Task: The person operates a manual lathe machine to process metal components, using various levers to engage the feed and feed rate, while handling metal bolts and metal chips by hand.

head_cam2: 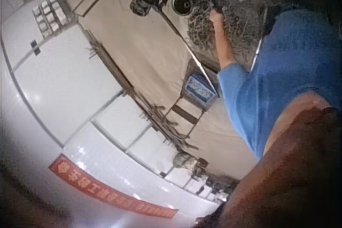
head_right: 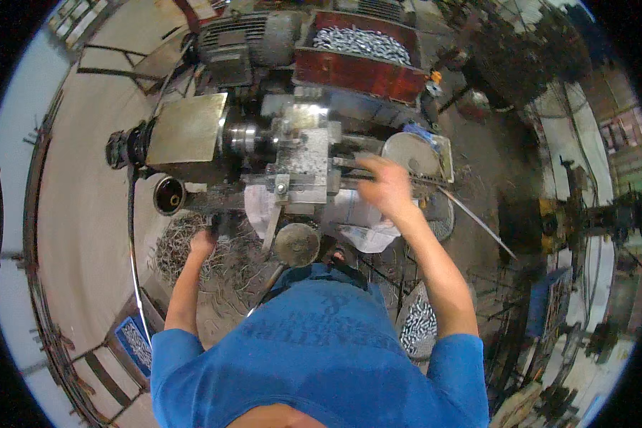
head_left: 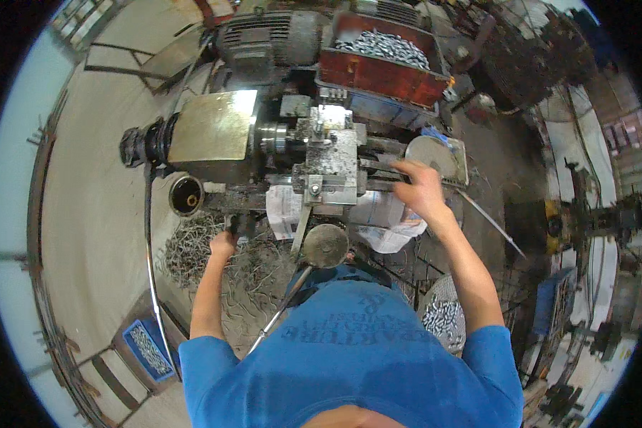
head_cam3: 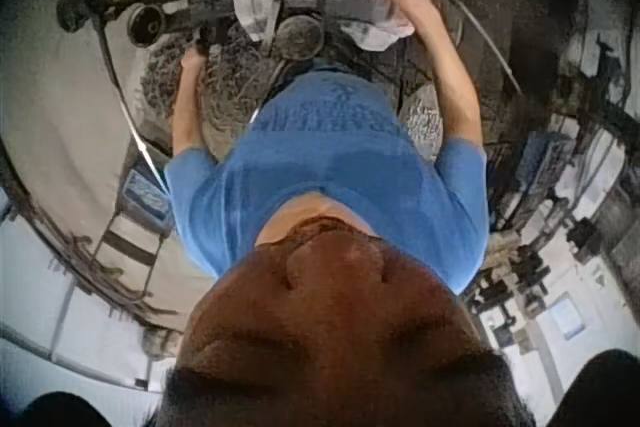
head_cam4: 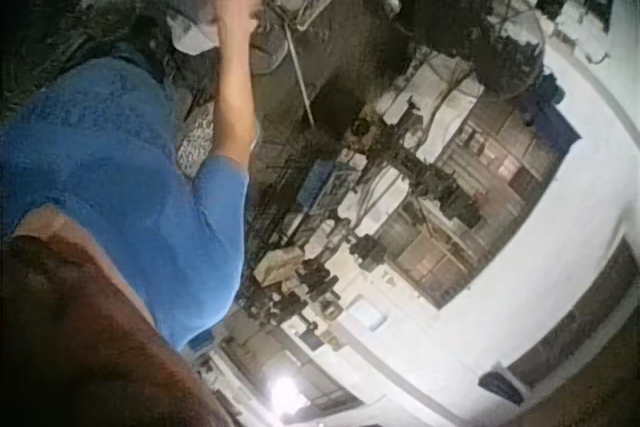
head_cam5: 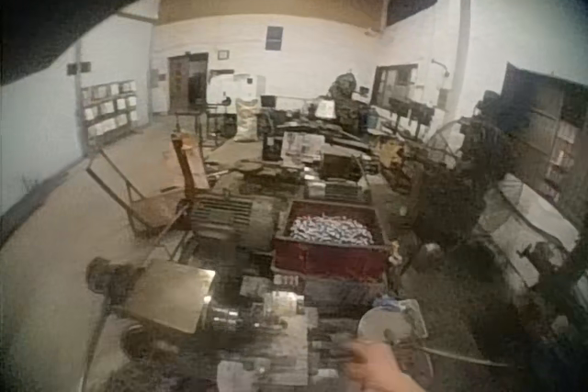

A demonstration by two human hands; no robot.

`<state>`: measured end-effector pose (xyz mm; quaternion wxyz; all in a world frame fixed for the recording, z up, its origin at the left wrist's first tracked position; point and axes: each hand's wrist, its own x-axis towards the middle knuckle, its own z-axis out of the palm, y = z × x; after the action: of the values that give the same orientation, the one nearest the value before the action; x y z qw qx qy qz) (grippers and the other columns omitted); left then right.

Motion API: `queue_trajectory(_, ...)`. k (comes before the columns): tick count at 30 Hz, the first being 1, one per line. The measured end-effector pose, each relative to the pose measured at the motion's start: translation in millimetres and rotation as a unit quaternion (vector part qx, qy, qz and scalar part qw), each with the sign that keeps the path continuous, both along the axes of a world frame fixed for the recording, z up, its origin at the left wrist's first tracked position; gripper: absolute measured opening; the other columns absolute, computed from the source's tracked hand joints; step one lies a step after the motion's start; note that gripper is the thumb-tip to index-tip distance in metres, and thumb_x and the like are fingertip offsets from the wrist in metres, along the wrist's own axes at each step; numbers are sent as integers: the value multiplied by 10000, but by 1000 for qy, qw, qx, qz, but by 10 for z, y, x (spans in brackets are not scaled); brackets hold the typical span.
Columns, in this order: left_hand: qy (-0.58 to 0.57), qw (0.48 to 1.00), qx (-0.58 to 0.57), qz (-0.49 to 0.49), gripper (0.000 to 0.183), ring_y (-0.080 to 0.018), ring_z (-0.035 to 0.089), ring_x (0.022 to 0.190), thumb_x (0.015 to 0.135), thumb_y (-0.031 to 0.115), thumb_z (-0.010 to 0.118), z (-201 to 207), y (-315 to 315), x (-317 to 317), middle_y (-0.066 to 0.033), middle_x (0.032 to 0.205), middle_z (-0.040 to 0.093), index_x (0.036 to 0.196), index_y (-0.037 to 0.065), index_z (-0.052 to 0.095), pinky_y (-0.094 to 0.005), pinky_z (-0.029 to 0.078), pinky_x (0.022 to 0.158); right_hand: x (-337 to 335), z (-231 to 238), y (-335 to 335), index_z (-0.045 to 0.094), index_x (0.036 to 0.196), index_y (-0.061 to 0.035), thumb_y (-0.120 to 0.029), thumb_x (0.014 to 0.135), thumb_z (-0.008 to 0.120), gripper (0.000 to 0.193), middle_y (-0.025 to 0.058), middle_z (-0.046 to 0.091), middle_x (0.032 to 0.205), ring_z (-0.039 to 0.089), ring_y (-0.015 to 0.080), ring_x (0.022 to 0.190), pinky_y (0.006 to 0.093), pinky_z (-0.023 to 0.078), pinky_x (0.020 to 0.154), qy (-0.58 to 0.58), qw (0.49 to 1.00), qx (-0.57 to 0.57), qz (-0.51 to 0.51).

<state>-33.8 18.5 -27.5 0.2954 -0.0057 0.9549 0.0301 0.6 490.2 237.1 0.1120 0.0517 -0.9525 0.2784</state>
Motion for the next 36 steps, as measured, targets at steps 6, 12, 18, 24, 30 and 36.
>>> queue_trajectory(6, 325, 925, 142, 137, 300, -351, 612, 805, 845, 273, 536, 1782, -432, 189, -200, 891, 625, 1071, 84, 594, -410, 471, 667, -1109, -225, -1113, 657, 728, -26, -168, 541, 620, 238, 128, 577, 940, 507, 293, 956, 382, 454, 783, 149, 944, 193, 223)
queue_trajectory(12, 380, 873, -83, 293, 523, -361, 608, 699, 778, 548, 549, 1192, -1581, 1539, -162, 751, 627, 923, 48, 602, -461, 460, 651, -1484, -442, -1493, 665, 678, -28, -150, 587, 595, 168, 162, 637, 780, 578, 296, 827, 358, 466, 766, -8, 923, 282, 262)
queue_trajectory(18, 366, 859, -16, 357, 407, -397, 587, 690, 739, 413, 647, 1529, -349, 1537, -188, 669, 594, 765, 26, 523, -467, 448, 621, -1516, -623, -1408, 660, 668, -23, -153, 587, 590, 169, 168, 637, 777, 574, 312, 826, 375, 472, 771, 17, 939, 231, 254)
queue_trajectory(24, 367, 876, 51, 307, 356, -394, 581, 675, 734, 337, 650, 1426, -491, 1604, -205, 678, 584, 751, 13, 502, -471, 439, 609, -1327, -127, -1354, 671, 703, -62, -246, 621, 602, 213, 115, 648, 798, 545, 274, 905, 334, 434, 795, -18, 921, 329, 209)
queue_trajectory(30, 218, 895, 235, 309, 264, -286, 616, 584, 722, 215, 660, 1300, -1024, 1192, -167, 615, 593, 775, -33, 585, -396, 467, 550, -1388, 556, -195, 664, 899, -59, -192, 594, 616, 337, 158, 564, 1105, 482, 332, 998, 370, 428, 883, 95, 969, 206, 100)
queue_trajectory(36, 271, 863, 280, 320, 257, -161, 543, 464, 759, 187, 615, 1110, -951, 793, -69, 520, 545, 661, -48, 574, -320, 439, 449, -651, 184, 323, 581, 1135, -113, -162, 578, 622, 560, 196, 393, 1326, 445, 354, 1138, 417, 386, 951, 140, 986, 67, 61)
